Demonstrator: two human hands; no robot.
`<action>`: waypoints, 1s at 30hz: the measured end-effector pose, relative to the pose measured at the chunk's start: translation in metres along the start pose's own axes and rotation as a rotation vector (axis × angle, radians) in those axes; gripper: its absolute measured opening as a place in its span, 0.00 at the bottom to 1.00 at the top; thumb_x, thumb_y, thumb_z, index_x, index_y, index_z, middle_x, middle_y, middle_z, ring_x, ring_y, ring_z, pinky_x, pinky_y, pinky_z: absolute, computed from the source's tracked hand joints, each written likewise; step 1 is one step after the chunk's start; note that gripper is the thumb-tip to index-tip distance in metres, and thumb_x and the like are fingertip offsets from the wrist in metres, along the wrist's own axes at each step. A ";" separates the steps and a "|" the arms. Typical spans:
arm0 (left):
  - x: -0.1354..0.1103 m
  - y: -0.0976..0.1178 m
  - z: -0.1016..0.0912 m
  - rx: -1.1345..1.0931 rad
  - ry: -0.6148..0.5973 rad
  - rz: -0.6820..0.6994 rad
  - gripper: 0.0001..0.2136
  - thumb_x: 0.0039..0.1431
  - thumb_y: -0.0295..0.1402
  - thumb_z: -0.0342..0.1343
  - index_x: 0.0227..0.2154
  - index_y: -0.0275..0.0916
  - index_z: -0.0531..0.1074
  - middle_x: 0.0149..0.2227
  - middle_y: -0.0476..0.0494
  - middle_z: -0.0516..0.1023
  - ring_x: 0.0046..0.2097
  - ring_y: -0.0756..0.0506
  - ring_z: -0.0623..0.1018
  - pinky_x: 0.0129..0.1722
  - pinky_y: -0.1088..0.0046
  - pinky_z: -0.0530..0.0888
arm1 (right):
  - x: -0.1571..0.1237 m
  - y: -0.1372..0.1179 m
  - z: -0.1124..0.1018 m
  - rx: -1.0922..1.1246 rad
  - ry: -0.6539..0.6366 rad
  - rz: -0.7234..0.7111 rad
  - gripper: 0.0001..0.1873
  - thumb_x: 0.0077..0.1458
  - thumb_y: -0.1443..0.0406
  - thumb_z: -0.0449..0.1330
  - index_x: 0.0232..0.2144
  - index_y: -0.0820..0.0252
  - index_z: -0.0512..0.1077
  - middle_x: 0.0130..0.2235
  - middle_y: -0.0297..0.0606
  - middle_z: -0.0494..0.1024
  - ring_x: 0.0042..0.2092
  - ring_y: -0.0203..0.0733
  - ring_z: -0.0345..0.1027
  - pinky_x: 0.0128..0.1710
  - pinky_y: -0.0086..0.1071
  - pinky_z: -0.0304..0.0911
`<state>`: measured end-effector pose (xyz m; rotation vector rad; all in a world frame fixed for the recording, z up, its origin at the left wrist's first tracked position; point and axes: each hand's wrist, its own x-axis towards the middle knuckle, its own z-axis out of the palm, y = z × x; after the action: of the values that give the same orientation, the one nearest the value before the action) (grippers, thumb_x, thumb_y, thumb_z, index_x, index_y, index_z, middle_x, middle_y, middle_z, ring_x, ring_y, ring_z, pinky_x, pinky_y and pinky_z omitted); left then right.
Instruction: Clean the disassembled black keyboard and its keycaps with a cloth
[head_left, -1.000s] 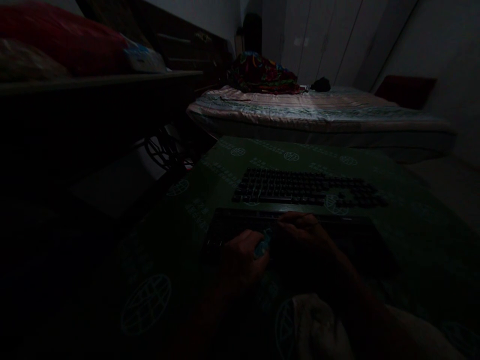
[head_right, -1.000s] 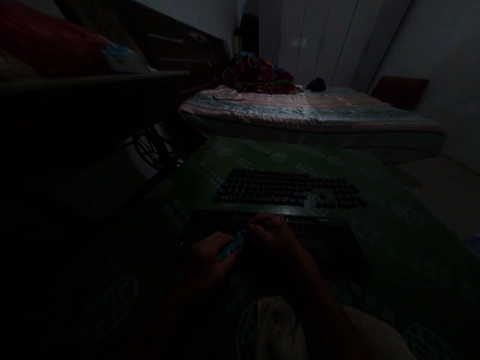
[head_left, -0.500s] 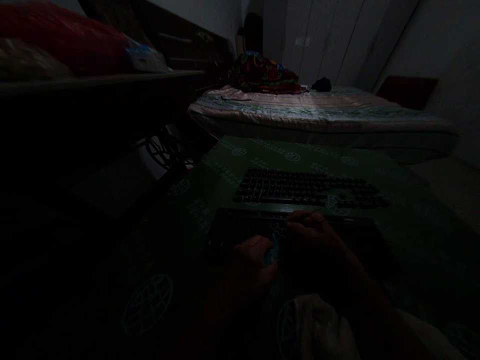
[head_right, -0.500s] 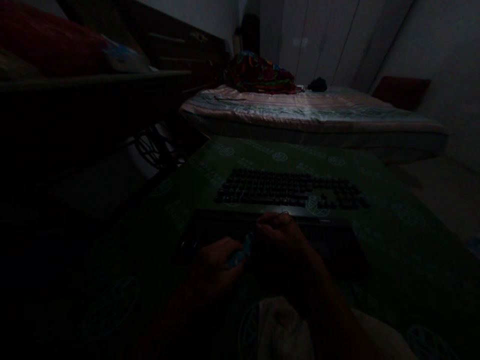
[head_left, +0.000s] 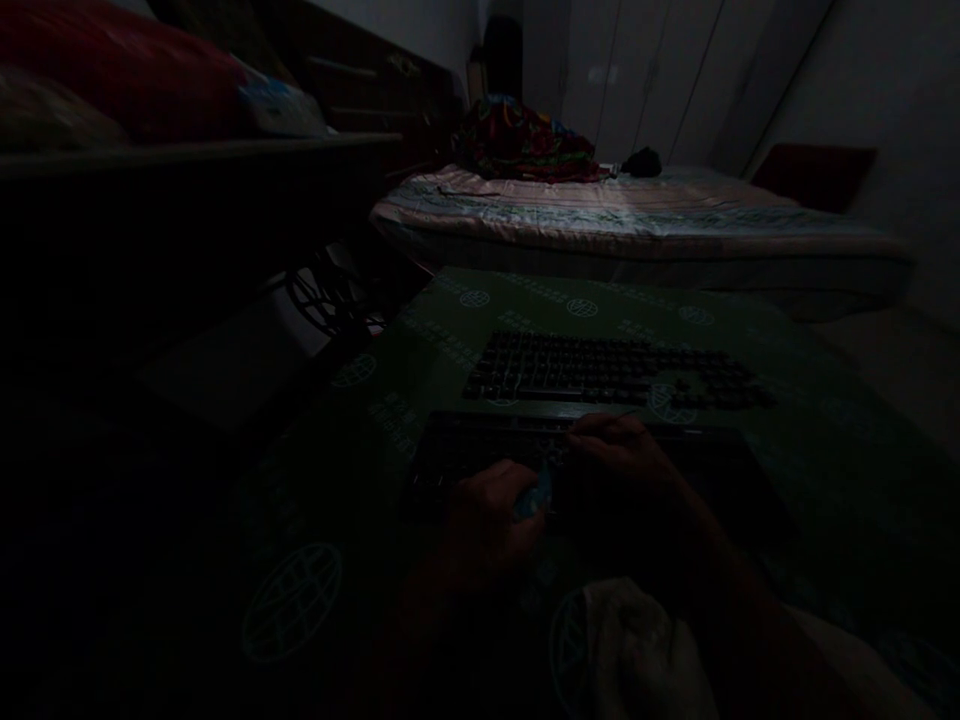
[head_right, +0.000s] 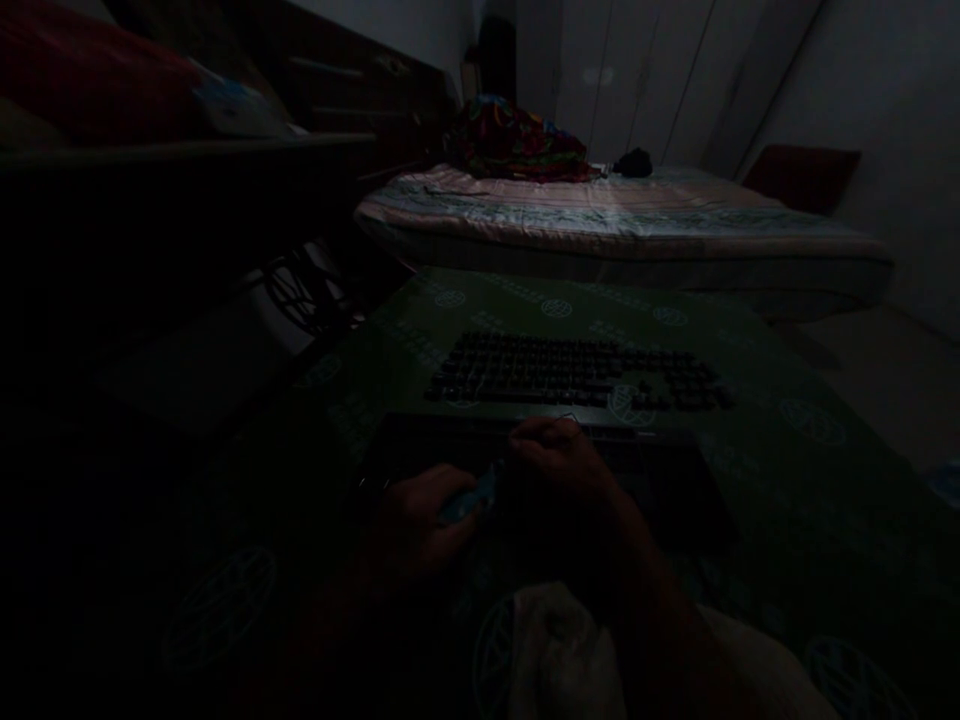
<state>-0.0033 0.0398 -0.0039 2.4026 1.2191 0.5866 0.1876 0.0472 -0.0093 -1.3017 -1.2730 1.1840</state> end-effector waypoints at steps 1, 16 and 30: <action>0.000 0.000 0.001 -0.003 0.018 0.011 0.03 0.50 0.27 0.52 0.27 0.38 0.71 0.27 0.49 0.71 0.28 0.51 0.71 0.26 0.77 0.64 | 0.000 -0.001 0.000 0.014 0.014 0.005 0.14 0.41 0.56 0.62 0.20 0.63 0.71 0.19 0.33 0.68 0.20 0.32 0.60 0.17 0.25 0.54; 0.000 -0.007 0.016 0.016 0.141 0.070 0.06 0.51 0.27 0.52 0.33 0.38 0.70 0.31 0.46 0.72 0.32 0.49 0.72 0.30 0.76 0.68 | 0.007 0.017 0.003 -0.032 0.073 -0.075 0.13 0.44 0.57 0.61 0.24 0.63 0.73 0.23 0.36 0.73 0.24 0.35 0.65 0.22 0.26 0.59; 0.001 -0.007 0.019 0.031 0.202 0.118 0.10 0.50 0.25 0.51 0.37 0.38 0.68 0.35 0.44 0.73 0.38 0.46 0.73 0.36 0.71 0.70 | 0.010 0.026 -0.003 -0.213 0.076 -0.191 0.11 0.50 0.60 0.57 0.26 0.61 0.74 0.26 0.36 0.75 0.27 0.37 0.69 0.23 0.25 0.60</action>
<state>0.0027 0.0416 -0.0234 2.5032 1.1777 0.8705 0.1934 0.0566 -0.0353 -1.3298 -1.4628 0.8759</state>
